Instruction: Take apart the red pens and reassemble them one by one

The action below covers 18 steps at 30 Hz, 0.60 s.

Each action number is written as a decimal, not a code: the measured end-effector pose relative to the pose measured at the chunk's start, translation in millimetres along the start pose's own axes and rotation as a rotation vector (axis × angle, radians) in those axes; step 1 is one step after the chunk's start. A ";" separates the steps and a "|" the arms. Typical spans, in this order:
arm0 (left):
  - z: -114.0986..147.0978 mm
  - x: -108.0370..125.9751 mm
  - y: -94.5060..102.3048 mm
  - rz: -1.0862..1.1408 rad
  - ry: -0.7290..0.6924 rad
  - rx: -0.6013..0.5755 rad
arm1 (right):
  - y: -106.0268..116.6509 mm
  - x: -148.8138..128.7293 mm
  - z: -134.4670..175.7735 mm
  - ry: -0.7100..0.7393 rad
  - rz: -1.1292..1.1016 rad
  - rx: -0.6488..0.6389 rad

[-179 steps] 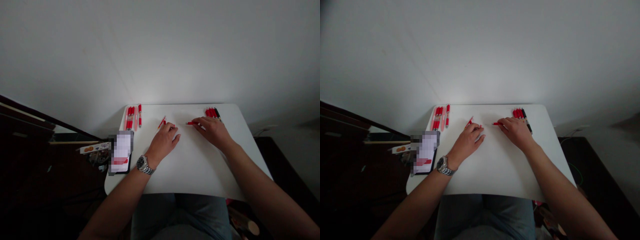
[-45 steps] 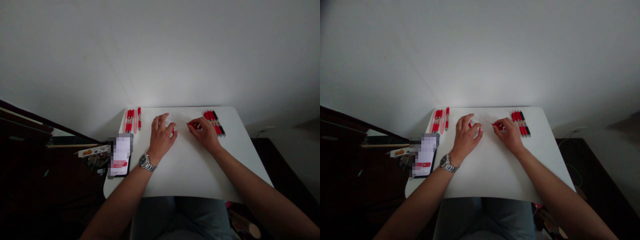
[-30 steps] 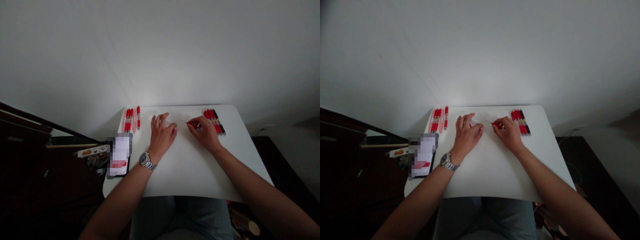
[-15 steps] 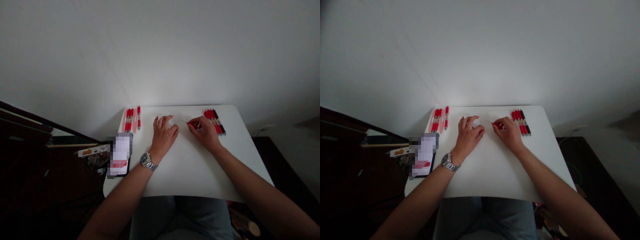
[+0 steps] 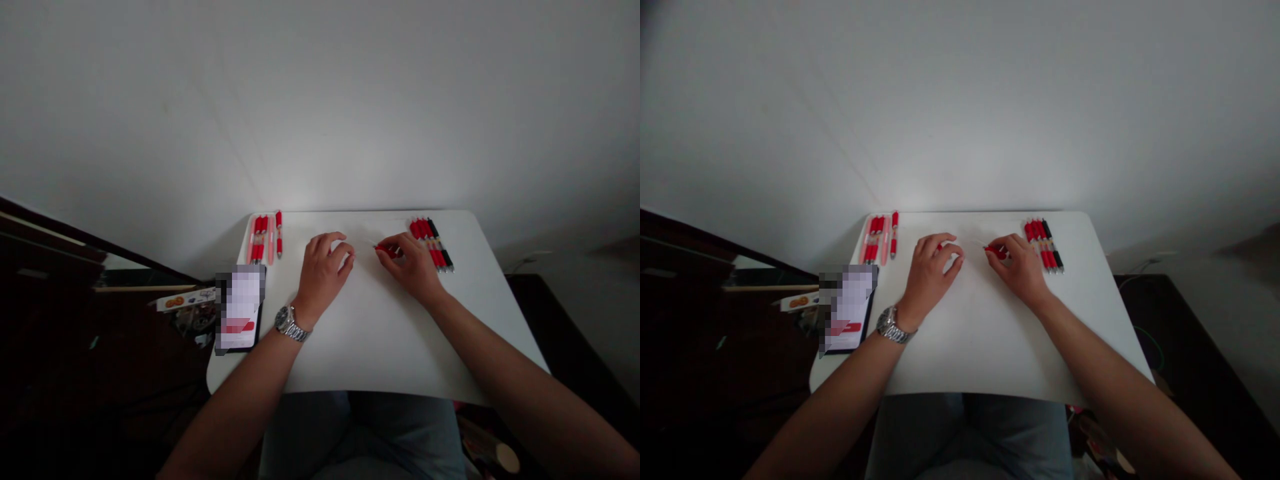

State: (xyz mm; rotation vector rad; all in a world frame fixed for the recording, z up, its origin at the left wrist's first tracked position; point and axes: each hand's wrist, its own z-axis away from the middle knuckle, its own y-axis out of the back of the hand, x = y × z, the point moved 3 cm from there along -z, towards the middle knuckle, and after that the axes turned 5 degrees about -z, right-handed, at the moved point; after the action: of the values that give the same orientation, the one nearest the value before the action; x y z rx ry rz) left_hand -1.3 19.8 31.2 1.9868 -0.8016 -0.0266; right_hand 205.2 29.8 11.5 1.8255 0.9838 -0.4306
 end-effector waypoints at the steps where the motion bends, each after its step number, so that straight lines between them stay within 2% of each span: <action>1: 0.1 -0.7 2.0 0.028 0.010 0.016 | -0.1 -0.9 0.1 0.004 -0.009 -0.008; 11: 7.3 -9.6 5.4 0.320 0.133 0.097 | -2.7 -9.6 1.9 0.064 -0.052 -0.102; 18: 9.2 -11.5 4.3 0.356 0.133 0.103 | -2.9 -12.5 3.8 0.080 -0.092 -0.148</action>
State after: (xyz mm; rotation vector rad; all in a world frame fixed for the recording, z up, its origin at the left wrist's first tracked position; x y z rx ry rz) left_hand -15.7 17.6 26.2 1.8915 -1.0745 0.3571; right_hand 195.8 21.6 16.3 1.6798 1.1288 -0.3335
